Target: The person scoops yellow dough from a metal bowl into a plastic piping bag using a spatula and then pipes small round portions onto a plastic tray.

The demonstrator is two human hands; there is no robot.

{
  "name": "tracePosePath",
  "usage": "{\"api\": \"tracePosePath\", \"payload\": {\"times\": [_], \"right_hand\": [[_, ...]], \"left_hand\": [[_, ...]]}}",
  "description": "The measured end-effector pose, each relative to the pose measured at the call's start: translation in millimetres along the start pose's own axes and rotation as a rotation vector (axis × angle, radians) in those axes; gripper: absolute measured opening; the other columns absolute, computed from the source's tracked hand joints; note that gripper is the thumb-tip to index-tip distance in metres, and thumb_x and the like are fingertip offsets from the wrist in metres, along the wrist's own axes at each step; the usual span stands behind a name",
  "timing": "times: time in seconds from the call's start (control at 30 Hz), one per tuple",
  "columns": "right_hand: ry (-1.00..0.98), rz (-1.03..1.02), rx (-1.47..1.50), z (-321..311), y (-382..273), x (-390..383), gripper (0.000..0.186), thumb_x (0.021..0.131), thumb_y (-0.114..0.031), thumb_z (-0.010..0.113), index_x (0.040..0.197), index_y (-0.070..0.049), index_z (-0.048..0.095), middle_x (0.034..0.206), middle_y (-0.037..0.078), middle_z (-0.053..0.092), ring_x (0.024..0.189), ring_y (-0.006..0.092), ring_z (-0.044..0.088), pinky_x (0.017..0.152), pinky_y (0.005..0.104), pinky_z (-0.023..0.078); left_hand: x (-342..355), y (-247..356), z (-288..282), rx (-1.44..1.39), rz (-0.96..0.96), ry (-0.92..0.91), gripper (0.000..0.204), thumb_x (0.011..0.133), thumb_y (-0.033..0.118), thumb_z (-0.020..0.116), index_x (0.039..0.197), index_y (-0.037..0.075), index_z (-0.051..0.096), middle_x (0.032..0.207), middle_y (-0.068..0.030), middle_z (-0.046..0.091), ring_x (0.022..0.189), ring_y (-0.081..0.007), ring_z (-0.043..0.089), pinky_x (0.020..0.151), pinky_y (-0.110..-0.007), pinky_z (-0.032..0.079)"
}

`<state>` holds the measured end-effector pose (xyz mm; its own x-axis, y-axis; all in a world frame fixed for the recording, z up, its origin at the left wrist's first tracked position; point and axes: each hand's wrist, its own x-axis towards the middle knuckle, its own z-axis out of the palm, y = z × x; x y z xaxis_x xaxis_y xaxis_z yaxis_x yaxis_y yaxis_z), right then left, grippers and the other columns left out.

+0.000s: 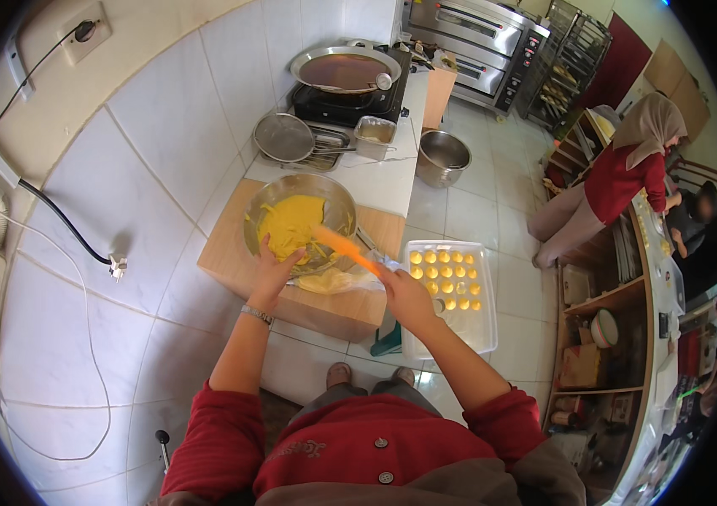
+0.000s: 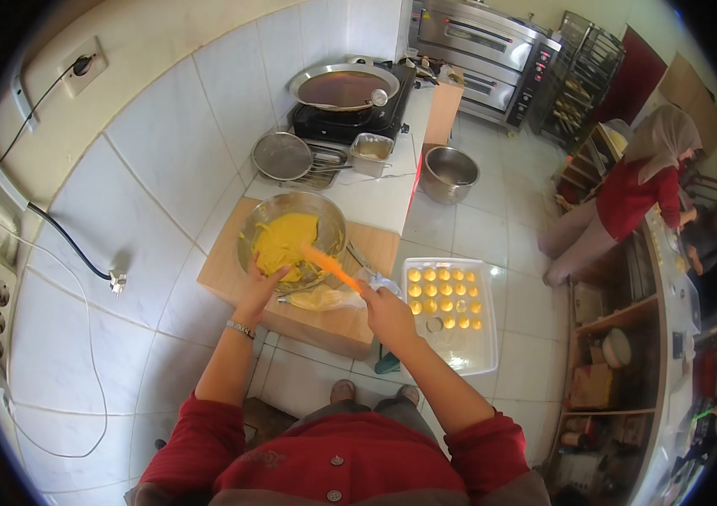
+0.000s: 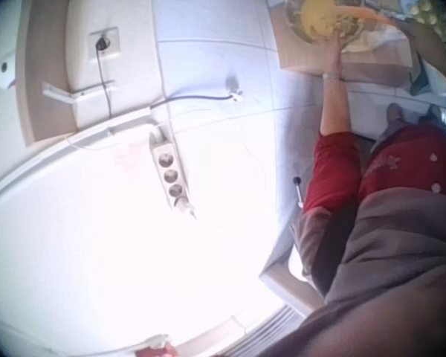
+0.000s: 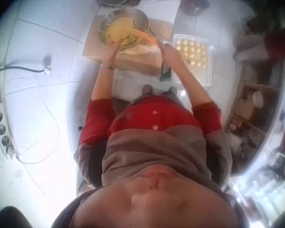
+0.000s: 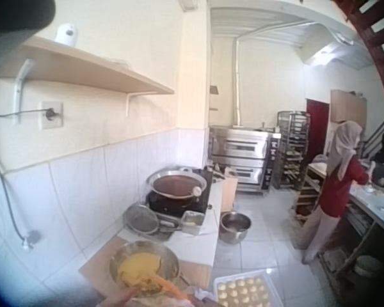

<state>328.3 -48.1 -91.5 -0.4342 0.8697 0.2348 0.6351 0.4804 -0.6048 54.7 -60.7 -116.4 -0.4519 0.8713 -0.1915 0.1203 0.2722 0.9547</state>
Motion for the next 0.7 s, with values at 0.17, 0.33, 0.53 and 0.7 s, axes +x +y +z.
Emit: {"api": "tracePosePath", "payload": {"times": [0.17,0.33,0.53,0.7], "right_hand": [[-0.086,-0.181,-0.412,-15,6,-12,0.045,0.077,-0.006,0.054,0.119,-0.021,0.054,0.078,0.007,0.051,0.069,0.0256,0.055,0.057,0.0379,0.045],[-0.132,-0.14,-0.406,-55,5,-25,0.037,0.079,-0.007,0.054,0.114,-0.02,0.058,0.076,0.007,0.052,0.069,0.0258,0.056,0.059,0.0374,0.045],[-0.137,0.27,0.363,-58,-5,-24,0.028,0.09,-0.016,0.048,0.116,-0.009,0.057,0.064,0.003,0.048,0.053,0.0127,0.048,0.048,0.0277,0.04],[-0.393,0.731,0.914,-41,-30,-23,0.031,0.093,-0.022,0.046,0.12,-0.008,0.054,0.064,-0.003,0.043,0.047,0.0042,0.035,0.04,0.0193,0.027]], "left_hand": [[0,-11,-4,0.395,0.105,0.131,0.096,0.07,0.04,0.072,0.14,0.009,0.015,0.125,-0.0233,0.03,0.115,-0.0363,0.036,0.099,-0.041,0.027],[-11,-4,-8,0.534,0.11,0.171,0.094,0.07,0.044,0.071,0.139,0.011,0.017,0.125,-0.023,0.03,0.114,-0.0378,0.034,0.098,-0.046,0.026],[-19,14,6,0.335,0.15,0.161,0.098,0.069,0.049,0.071,0.138,0.005,0.017,0.121,-0.0224,0.032,0.11,-0.0355,0.039,0.096,-0.041,0.031],[-24,28,21,0.345,0.339,0.225,0.094,0.071,0.042,0.071,0.139,0.004,0.018,0.116,-0.0206,0.035,0.105,-0.0337,0.04,0.094,-0.042,0.032]]}}
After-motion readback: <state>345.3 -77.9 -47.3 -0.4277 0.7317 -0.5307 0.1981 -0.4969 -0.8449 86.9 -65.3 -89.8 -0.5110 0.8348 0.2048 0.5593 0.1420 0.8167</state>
